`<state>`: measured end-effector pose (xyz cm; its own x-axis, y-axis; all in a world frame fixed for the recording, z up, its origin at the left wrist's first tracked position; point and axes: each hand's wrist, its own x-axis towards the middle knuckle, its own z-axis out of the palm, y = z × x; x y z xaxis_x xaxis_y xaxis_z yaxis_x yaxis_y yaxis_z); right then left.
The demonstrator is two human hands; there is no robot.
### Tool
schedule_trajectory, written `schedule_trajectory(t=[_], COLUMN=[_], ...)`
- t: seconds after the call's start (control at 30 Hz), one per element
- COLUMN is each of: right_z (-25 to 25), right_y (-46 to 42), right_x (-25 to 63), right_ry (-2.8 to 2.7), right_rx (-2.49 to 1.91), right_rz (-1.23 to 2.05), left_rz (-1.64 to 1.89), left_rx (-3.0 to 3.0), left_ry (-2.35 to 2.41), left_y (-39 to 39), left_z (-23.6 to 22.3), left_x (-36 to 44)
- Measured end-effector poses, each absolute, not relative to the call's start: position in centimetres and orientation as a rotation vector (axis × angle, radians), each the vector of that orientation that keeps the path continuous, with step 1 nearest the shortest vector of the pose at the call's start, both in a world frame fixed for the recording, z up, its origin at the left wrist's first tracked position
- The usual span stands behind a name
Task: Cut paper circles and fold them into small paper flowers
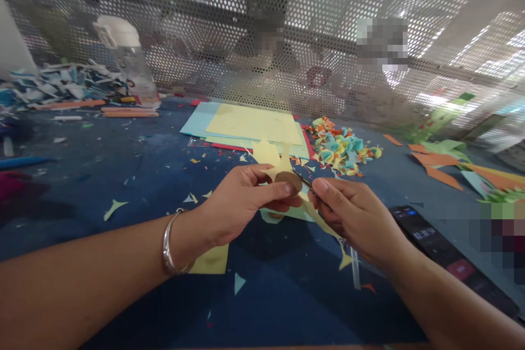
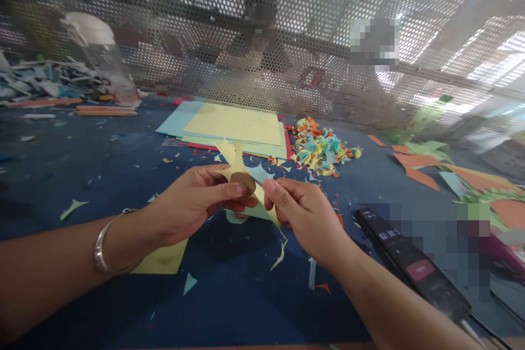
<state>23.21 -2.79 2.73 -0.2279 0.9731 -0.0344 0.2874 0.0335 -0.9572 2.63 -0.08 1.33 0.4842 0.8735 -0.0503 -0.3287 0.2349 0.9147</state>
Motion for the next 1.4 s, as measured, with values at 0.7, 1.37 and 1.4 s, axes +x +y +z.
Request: schedule_trajectory(t=[0.7, 1.37, 1.4], right_z=[3.1, 3.0, 3.0], right_y=[-2.7, -2.6, -2.6], right_x=[23.8, 23.9, 23.9], right_ry=[-1.759, -1.779, -1.781], right_rx=[-1.348, -1.316, -1.318], right_rz=[1.062, 1.020, 1.015], left_rz=[0.962, 0.992, 0.989], left_rx=[1.083, 1.167, 1.174], left_ry=[0.774, 0.749, 0.752], left_y=[-0.1, -0.3, -0.3], left_z=[1.3, 0.9, 0.9], left_x=[2.7, 3.0, 3.0])
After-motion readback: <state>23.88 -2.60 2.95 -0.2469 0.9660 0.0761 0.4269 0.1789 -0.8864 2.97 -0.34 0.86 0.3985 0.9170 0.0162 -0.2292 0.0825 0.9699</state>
